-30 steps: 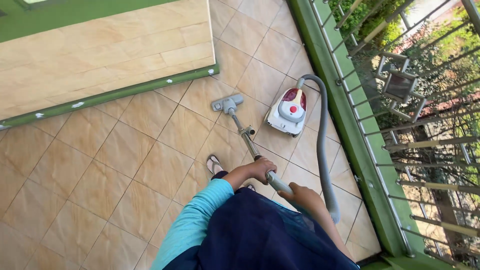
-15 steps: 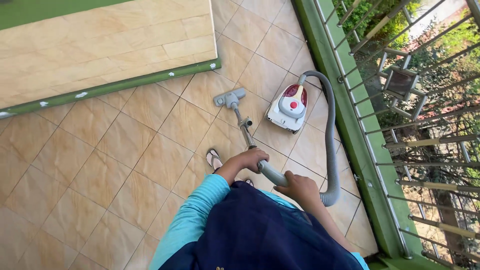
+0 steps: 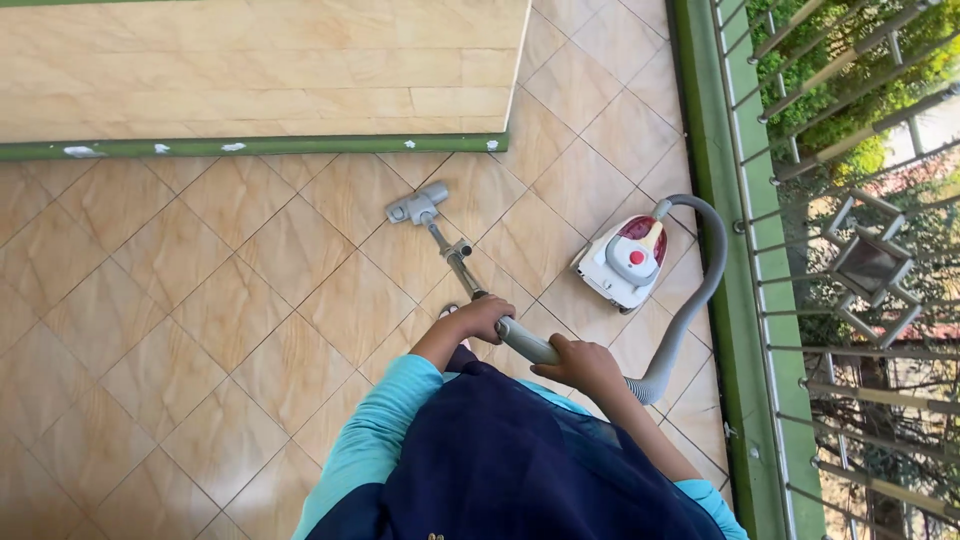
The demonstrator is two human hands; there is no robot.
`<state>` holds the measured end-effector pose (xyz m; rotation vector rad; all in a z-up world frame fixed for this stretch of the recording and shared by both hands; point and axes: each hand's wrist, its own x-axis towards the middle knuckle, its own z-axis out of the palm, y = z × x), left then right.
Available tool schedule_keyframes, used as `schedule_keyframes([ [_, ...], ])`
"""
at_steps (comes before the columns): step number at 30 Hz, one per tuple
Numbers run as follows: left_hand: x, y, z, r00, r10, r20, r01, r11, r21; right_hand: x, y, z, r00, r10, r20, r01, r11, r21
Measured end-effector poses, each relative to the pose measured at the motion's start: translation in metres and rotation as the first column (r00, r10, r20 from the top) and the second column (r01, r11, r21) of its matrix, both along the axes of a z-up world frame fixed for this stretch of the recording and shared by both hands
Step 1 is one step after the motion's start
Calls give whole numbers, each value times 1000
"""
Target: Vacuuming the tiled floor of an outdoor balcony.
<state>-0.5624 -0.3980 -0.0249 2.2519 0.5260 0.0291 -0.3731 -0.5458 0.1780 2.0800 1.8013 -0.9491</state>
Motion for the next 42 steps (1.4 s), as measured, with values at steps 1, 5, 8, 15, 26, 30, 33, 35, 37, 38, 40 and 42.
schedule_keyframes([
  [1,-9,9,-3,1000,18,1,-18,1000,0,-5,14,-6,1000,18,1,-18,1000,0],
  [5,-45,51,-7,990,135,29,-136,990,33,-26,75,-24,989,144,-36,-143,989,22],
  [8,-66,83,-4,982,186,36,-187,982,31,-42,117,-23,977,213,-27,-212,977,22],
  [15,-88,127,35,981,193,1,-193,981,-9,-55,188,23,953,302,-7,-302,953,-32],
  [26,-146,171,-27,901,424,88,-432,895,109,-113,263,-21,914,406,5,-406,914,6],
  [30,-161,174,-42,720,593,361,-674,722,157,-132,276,-36,940,338,-35,-337,940,48],
  [33,-159,178,-40,754,603,261,-648,749,142,-129,271,-40,939,342,-31,-339,938,73],
  [35,-152,176,-34,802,541,253,-583,800,139,-123,260,-31,937,347,-30,-345,936,64],
  [37,-142,170,-22,847,473,244,-514,846,141,-116,247,-12,936,351,-32,-349,935,61],
  [38,-135,165,-13,876,434,209,-461,882,97,-112,240,2,945,327,-21,-326,945,16],
  [40,-118,154,-2,904,390,175,-404,913,50,-100,223,25,954,300,-10,-300,953,-28],
  [42,-97,140,4,932,314,179,-317,948,-15,-85,205,44,974,227,-10,-227,970,-87],
])
